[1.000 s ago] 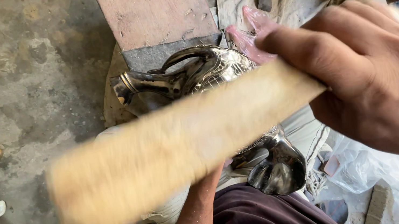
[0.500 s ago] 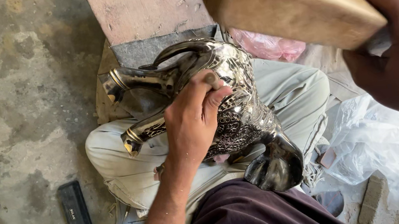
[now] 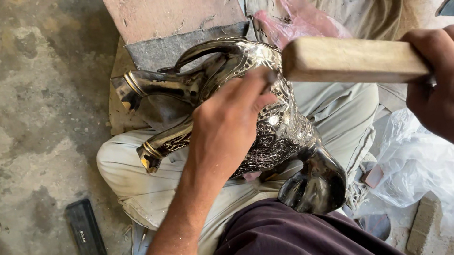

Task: The person uses a small metal punch and a wooden mallet to engrave intricate patterns onto a silver-colored metal elephant figurine. They repeatedly position the punch on the surface and strike it with the mallet to create detailed designs.

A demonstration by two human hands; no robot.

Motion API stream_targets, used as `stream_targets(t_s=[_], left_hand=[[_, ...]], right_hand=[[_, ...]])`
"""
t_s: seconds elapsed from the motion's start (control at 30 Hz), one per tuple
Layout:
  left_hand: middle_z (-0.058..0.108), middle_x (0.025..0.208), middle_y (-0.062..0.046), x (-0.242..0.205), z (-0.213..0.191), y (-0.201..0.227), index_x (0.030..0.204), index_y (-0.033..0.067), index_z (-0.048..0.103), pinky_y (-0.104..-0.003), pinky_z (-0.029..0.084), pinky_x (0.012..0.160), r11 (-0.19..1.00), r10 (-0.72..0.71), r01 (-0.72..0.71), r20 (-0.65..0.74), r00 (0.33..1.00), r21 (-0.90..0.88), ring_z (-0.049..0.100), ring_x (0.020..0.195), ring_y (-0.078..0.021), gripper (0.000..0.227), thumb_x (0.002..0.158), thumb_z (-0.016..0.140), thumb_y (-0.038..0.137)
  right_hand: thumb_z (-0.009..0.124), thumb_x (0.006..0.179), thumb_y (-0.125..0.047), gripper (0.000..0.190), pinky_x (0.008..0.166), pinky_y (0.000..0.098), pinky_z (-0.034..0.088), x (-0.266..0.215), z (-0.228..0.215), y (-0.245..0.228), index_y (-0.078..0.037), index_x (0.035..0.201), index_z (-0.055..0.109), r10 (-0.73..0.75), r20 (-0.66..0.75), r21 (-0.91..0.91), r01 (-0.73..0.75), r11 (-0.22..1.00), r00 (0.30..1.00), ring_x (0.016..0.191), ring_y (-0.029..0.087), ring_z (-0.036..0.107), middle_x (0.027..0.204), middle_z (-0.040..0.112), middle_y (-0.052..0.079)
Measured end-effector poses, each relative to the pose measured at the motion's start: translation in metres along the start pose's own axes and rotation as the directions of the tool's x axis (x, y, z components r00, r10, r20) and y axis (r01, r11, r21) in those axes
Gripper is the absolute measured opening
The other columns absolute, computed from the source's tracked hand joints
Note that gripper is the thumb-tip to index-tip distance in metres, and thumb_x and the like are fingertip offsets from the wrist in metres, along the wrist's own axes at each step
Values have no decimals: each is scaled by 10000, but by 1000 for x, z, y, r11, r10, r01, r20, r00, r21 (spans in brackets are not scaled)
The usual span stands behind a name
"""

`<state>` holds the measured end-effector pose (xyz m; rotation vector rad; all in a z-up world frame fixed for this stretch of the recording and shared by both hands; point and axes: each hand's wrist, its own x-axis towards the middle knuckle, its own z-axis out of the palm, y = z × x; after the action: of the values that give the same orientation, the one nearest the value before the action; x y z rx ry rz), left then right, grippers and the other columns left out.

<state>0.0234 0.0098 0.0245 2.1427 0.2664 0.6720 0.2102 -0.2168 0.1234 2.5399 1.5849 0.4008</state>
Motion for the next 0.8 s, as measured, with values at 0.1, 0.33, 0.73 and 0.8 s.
stream_targets(t_s=[0.1, 0.33, 0.73, 0.8], left_hand=[[734, 1048, -64, -14, -5, 4, 1144, 72, 544, -269, 682, 786, 978, -91, 27, -303, 949, -208, 784, 967, -153, 165, 1089, 682, 145], [716, 1016, -67, -27, 7, -4, 1123, 6, 571, -245, 667, 713, 974, -133, 71, -289, 948, -215, 771, 927, -141, 209, 1046, 685, 163], [719, 981, -80, -18, 1, 1, 1198, 73, 611, -343, 600, 684, 998, -57, 51, -231, 971, -30, 750, 859, -213, 221, 1048, 671, 224], [730, 1036, -85, -12, -4, 1, 1239, 83, 583, -339, 612, 701, 995, -51, 35, -173, 984, -93, 756, 894, -223, 248, 1062, 641, 248]], right_hand=[[740, 915, -90, 338, 879, 393, 486, 0, 4, 2, -56, 1245, 673, 19, 31, 47, -20, 999, 999, 871, 270, 648, 970, 682, 116], [751, 937, -175, 295, 761, 336, 518, 41, 1, -23, -275, 1214, 738, -75, 82, -356, 99, 929, 994, 754, 149, 665, 905, 745, -18], [747, 838, 80, 384, 783, 431, 588, 70, -59, -20, 38, 1206, 645, -149, -59, 256, 160, 953, 987, 878, 312, 704, 1032, 703, 205], [766, 838, 62, 369, 774, 414, 577, 69, -57, -21, 31, 1187, 652, -136, -6, 202, 135, 970, 991, 830, 294, 695, 964, 696, 188]])
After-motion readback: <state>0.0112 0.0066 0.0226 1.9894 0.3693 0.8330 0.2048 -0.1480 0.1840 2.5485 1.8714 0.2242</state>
